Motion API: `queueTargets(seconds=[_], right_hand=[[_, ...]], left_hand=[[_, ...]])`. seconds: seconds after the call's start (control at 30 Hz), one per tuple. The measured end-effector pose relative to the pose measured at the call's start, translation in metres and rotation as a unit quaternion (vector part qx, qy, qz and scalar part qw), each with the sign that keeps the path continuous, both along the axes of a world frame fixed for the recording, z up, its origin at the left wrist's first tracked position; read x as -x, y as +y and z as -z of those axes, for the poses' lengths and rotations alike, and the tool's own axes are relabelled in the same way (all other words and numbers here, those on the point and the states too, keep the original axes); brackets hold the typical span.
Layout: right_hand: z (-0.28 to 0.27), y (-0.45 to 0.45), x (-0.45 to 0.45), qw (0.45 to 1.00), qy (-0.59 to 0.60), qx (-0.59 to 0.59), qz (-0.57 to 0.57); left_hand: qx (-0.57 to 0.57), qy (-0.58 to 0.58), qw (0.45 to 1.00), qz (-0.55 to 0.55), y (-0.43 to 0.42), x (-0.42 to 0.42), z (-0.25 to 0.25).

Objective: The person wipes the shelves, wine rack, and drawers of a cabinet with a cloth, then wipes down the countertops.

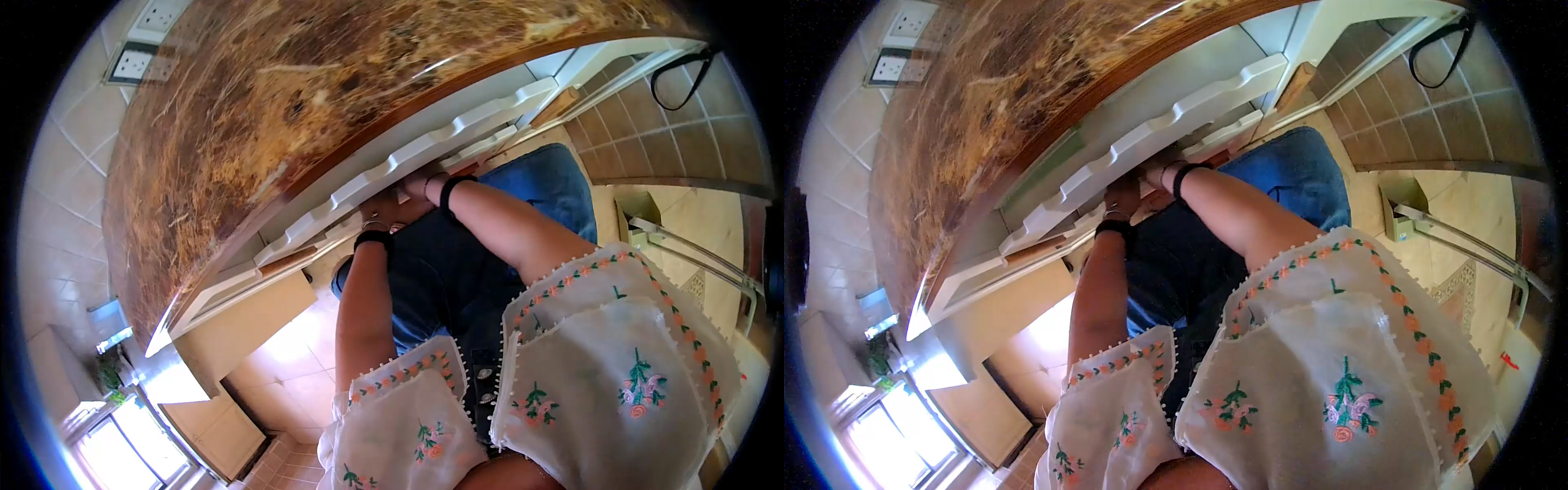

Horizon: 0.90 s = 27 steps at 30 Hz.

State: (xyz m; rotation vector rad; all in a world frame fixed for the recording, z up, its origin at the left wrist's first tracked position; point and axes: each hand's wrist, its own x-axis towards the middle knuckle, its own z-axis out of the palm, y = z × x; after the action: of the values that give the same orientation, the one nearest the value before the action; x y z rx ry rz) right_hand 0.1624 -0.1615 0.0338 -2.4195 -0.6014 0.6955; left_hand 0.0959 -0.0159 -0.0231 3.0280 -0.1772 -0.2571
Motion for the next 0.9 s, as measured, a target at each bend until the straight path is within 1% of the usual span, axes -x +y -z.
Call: queueTargets(seconds=[0.03,0.07,0.1,0.17,0.2,0.23,0.27,0.3,0.33,0.37,0.43,0.47,0.5,0.53,0.57,0.6,0.63,0.67,0.7,0.73,0.77,0.8,0.83,0.9], right_hand=[[-0.004,-0.006,-0.002,1.000,-0.021,0.020,-0.008],[-0.028,-0.016,-0.003,0.998,0.018,0.049,-0.028],[-0.021,-0.018,-0.005,0.999,0.017,0.043,-0.019],[-0.001,-0.024,-0.006,0.989,-0.046,0.089,-0.107],[0.022,-0.023,-0.001,0.979,-0.158,0.074,-0.104],[0.014,-0.025,-0.005,0.980,-0.157,0.072,-0.100],[-0.004,-0.027,-0.010,0.985,-0.127,0.054,-0.104],[-0.010,-0.034,-0.011,0.990,-0.094,0.034,-0.102],[0.002,-0.040,-0.010,0.985,-0.167,-0.035,-0.013],[-0.004,-0.048,-0.012,0.985,-0.167,-0.032,-0.013],[-0.027,-0.070,-0.022,0.957,-0.261,-0.028,0.122],[-0.021,-0.080,-0.038,0.963,-0.125,-0.089,0.221],[-0.010,-0.051,-0.034,0.964,-0.123,-0.090,0.217],[0.000,-0.051,-0.033,0.965,-0.177,-0.018,0.195],[-0.002,-0.046,-0.033,0.957,-0.228,0.050,0.173],[-0.003,-0.049,-0.033,0.966,-0.200,0.074,0.146],[0.011,-0.046,-0.037,0.966,-0.199,0.069,0.146],[0.026,-0.039,-0.040,0.963,-0.153,-0.024,0.222],[0.032,-0.043,-0.041,0.943,-0.109,-0.108,0.295],[0.037,-0.047,-0.041,0.943,-0.108,-0.111,0.294],[0.029,-0.051,-0.044,0.953,-0.145,-0.002,0.268],[0.032,-0.060,-0.043,0.946,-0.178,0.115,0.245],[0.046,-0.063,-0.048,0.927,-0.184,0.142,0.296],[0.050,-0.077,-0.054,0.911,-0.225,0.231,0.259]], left_hand=[[-0.005,-0.009,1.000,0.013,-0.010,-0.003,-0.015],[0.007,0.083,0.996,0.018,-0.015,-0.010,-0.020],[0.001,0.081,0.996,0.026,-0.019,-0.014,-0.023],[-0.047,0.163,0.985,-0.016,-0.031,-0.014,-0.026],[-0.049,0.161,0.986,-0.012,-0.023,-0.014,-0.002],[-0.034,0.134,0.989,-0.047,-0.009,-0.011,0.039],[-0.021,0.107,0.991,-0.082,-0.002,-0.009,0.060],[-0.030,0.112,0.991,-0.073,-0.013,-0.011,0.031],[-0.001,0.140,0.983,-0.122,-0.028,-0.013,0.003],[0.034,0.169,0.969,-0.176,-0.037,-0.010,-0.015],[0.040,0.164,0.972,-0.162,-0.045,-0.009,-0.019],[0.044,0.159,0.974,-0.156,-0.044,-0.010,-0.022],[0.044,0.161,0.973,-0.160,-0.012,-0.002,-0.017],[0.030,0.150,0.977,-0.147,-0.011,0.000,-0.014],[0.011,0.139,0.981,-0.134,-0.007,0.000,-0.020],[0.021,0.145,0.980,-0.136,-0.009,0.001,-0.022],[0.016,0.144,0.980,-0.137,-0.006,0.003,-0.021],[0.013,0.121,0.987,-0.110,-0.002,0.009,-0.021],[0.020,0.095,0.992,-0.079,-0.006,0.011,-0.017],[0.017,0.095,0.992,-0.082,-0.007,0.017,-0.016],[0.055,0.033,0.994,-0.092,-0.006,0.025,-0.019],[0.097,-0.023,0.991,-0.094,-0.009,0.033,-0.018],[0.095,-0.029,0.990,-0.098,-0.010,0.039,-0.019],[0.106,-0.066,0.988,-0.094,-0.013,0.055,-0.024]])
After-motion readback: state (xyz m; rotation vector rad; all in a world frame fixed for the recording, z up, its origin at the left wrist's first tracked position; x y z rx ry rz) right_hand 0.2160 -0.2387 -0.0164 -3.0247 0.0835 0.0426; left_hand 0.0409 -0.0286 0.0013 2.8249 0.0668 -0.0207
